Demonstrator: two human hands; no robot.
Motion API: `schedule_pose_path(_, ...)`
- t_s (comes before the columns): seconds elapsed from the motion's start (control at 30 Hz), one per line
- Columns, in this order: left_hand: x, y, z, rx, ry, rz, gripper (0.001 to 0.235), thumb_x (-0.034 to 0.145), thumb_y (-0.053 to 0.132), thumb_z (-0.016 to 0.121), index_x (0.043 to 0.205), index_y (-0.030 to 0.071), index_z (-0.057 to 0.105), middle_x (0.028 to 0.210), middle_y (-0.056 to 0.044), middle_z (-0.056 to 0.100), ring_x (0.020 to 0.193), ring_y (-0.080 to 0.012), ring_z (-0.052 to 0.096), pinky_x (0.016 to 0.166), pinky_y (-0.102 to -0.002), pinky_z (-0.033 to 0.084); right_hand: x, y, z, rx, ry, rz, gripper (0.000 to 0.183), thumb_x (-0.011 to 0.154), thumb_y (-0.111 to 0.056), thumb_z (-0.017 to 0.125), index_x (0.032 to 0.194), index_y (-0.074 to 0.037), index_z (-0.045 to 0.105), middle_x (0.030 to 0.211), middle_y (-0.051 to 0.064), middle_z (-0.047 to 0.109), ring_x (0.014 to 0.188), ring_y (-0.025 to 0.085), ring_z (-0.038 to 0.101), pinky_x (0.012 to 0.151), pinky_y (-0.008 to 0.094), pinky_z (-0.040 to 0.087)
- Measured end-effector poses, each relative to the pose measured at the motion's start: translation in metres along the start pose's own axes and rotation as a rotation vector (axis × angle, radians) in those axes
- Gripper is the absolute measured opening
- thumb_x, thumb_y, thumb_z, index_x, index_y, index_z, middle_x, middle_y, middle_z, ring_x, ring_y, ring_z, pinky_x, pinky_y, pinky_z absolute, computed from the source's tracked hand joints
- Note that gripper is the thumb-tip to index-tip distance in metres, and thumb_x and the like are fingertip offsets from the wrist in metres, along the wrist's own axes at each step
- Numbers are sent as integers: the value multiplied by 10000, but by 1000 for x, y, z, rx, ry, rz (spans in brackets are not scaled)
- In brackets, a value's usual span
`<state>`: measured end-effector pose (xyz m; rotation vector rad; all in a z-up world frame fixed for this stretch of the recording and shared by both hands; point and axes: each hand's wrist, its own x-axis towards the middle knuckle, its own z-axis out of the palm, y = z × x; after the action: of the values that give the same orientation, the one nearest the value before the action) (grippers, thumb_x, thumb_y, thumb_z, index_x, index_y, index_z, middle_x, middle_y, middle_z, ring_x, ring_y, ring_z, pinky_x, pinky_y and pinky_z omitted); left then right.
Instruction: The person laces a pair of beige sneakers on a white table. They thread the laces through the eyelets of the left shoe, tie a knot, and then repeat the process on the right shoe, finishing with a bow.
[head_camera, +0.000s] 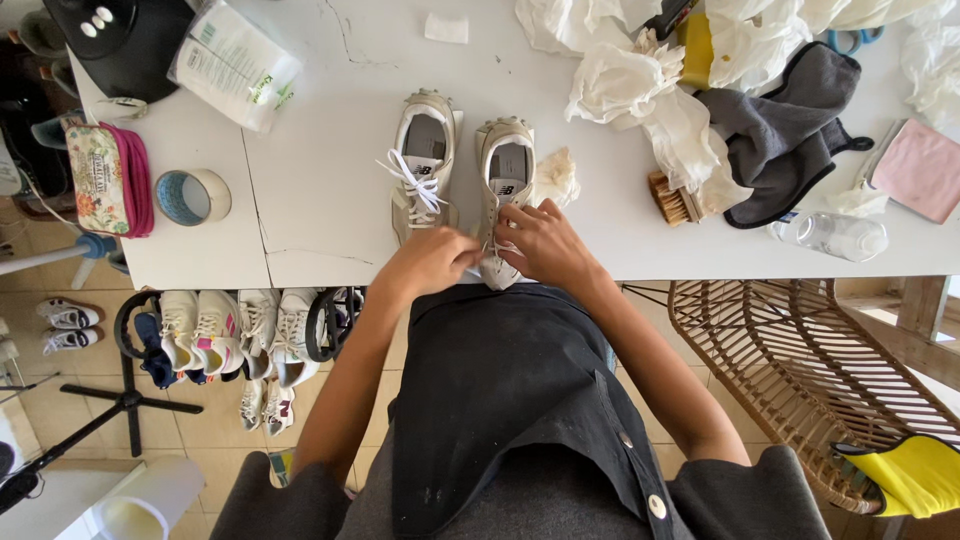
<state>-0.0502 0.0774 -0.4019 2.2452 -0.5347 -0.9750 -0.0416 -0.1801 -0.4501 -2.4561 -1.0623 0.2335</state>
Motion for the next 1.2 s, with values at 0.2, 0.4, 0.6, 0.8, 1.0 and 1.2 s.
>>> schedule_pose_path(0.2,-77,45,-72,-413,-608,8,259,1059,240,680,876,208,862,827,11,868,822,-159,730,843,-364,585,-1,-1,-10,43,-56,20,235,947,-300,827,1123,-222,690,1187,17,647,971,324,760,834,474,524)
schedule_pose_path(0.4,-61,-4,-35,-40,-230,-262,336,931,437,878,1124,162,897,1048,-143,879,1041,-397,819,908,-513,620,10,-6,-6,-31,-131,50,333,918,-315,862,1182,-213,688,1186,19,648,961,327,787,812,463,573)
schedule_pose_path(0.6,0,14,7,-6,237,-78,337,1076,405,727,1057,69,739,970,-146,753,924,-417,786,794,-528,624,22,-17,-40,-28,-329,151,363,865,-302,922,1144,-152,745,1164,29,653,918,412,811,816,538,624)
schedule_pose_path(0.8,7,-15,19,-93,131,98,257,969,305,757,880,74,686,846,-144,676,876,-434,742,752,-534,578,18,2,10,-122,-431,245,369,791,-375,962,1044,-153,811,1183,1,685,838,442,811,759,568,633)
schedule_pose_path(1.0,10,-21,16,-121,13,24,298,855,305,797,724,90,638,772,-147,700,811,-408,737,721,-512,554,19,-4,2,-171,-452,197,330,809,-395,941,996,-136,858,1189,25,698,800,443,802,760,560,625)
schedule_pose_path(1.2,9,-30,24,-147,-3,-28,397,857,320,821,691,19,623,742,-267,677,762,-504,699,696,-570,523,24,-30,-37,-248,-325,-20,358,820,-394,929,1091,-173,856,1277,-5,673,894,341,825,845,477,561)
